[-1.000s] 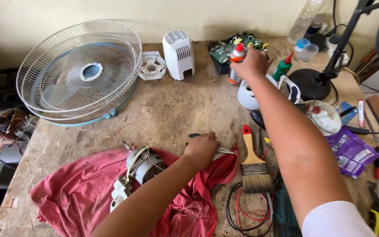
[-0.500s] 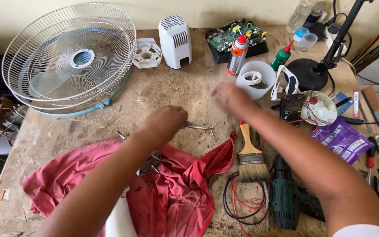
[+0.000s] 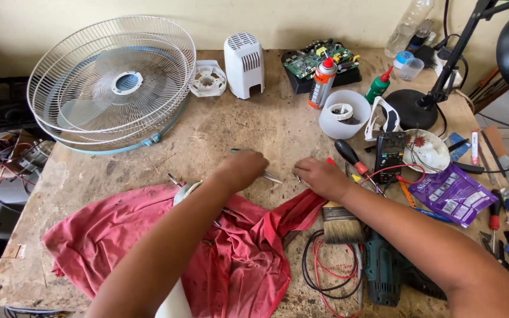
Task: Disassembling an electric motor from a household appliance using a power drill and hand tools for maintenance.
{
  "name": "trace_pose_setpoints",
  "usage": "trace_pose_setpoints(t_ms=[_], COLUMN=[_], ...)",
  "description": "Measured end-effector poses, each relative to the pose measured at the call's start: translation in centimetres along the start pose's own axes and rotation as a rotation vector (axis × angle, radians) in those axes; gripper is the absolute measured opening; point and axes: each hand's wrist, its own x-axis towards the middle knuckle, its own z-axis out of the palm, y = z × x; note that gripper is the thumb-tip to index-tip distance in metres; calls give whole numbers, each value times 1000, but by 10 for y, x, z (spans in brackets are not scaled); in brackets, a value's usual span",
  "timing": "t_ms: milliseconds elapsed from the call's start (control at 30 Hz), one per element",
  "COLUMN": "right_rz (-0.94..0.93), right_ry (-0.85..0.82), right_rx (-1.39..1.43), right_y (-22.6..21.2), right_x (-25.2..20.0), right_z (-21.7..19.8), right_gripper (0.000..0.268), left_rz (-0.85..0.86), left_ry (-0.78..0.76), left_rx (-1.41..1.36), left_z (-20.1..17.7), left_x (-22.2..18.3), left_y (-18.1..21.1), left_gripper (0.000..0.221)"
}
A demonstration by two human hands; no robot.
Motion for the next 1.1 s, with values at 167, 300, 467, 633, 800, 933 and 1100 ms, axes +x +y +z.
trace_pose_setpoints(t_ms=[167,300,467,633,800,933,1100], right_rz=[154,177,145,184,192,-170,-416], right_ry=[-2,31,-2,21,238,404,-76], right_rx=[-35,31,-76,-83,-228,-32,97], right_y=[-22,-61,-49,-26,-89,-223,-319], right_x=[-2,9,8,-2,29,85,118], right_z=[-41,-82,-58,-35,-74,-118,-94], right_gripper=[27,32,24,24,19,31,96], left_rz=[177,162,56,-31,-616,-1422,-1769], left_ry=[23,69,104,286,648,479,437], left_rx=[48,100,116,-149,-377,-742,-1790], left_z=[24,29,0,-108,-66,23,140], left_x=[28,28,-14,-164,-346,-449,-483], left_y=[31,29,19,27,31,51,70], left_gripper=[8,8,22,21,32,49,86])
